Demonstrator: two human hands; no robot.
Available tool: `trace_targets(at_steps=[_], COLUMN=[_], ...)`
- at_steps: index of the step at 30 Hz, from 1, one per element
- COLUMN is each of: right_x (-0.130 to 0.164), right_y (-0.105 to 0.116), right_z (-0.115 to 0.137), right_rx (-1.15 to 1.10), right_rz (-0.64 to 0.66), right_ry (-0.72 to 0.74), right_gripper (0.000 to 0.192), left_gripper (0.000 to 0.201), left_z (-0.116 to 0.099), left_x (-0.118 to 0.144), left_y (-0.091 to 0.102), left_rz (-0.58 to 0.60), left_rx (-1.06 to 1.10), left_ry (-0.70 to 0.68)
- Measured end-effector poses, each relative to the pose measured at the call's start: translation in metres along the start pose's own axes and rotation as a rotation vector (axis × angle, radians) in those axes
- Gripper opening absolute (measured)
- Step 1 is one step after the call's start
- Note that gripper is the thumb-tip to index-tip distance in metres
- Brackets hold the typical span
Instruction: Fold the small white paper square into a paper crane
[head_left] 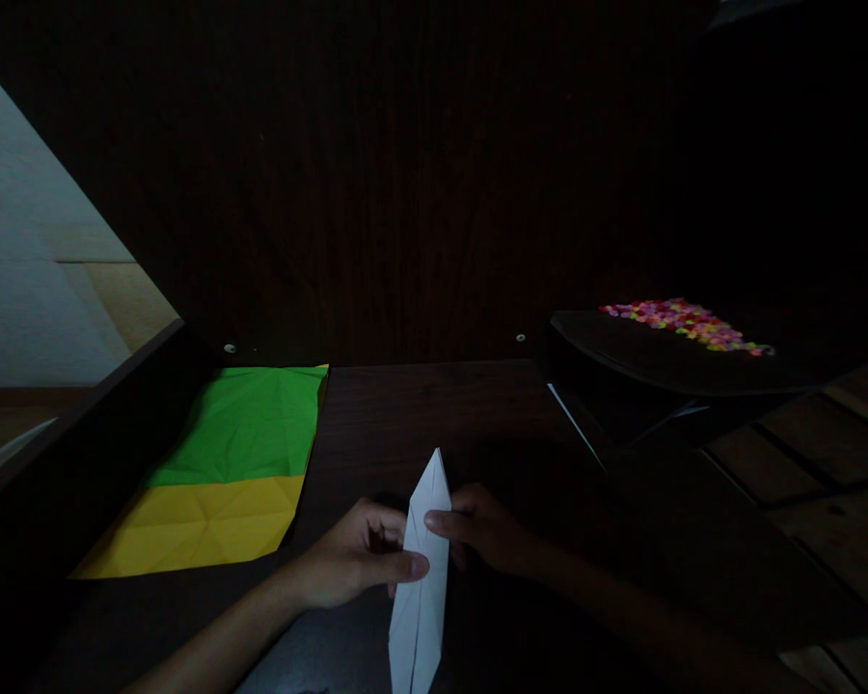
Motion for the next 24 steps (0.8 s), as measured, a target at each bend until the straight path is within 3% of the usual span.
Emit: trace_targets(at_steps=[24], right_x=[0.0022], right_y=[-0.0007], right_z=[0.0032], right_rx=[0.092], right_rz=[-0.199], right_ry=[0.061], right_gripper=[0.058], left_gripper=[0.036], left_z=[0.0062], left_x=[-0.0031], left_y=[-0.0021], left_rz=[-0.027], left_rx=[0.005], left_ry=[-0.014])
Point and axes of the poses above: each hand's wrist, its own x-axis away from the middle knuckle, its own y-axis out of the back of the hand, z = x × y, the point moved 3 cm from there along -x, towards the middle knuckle, and after that the axes turned 2 degrees about -y, right-handed, at the moved point
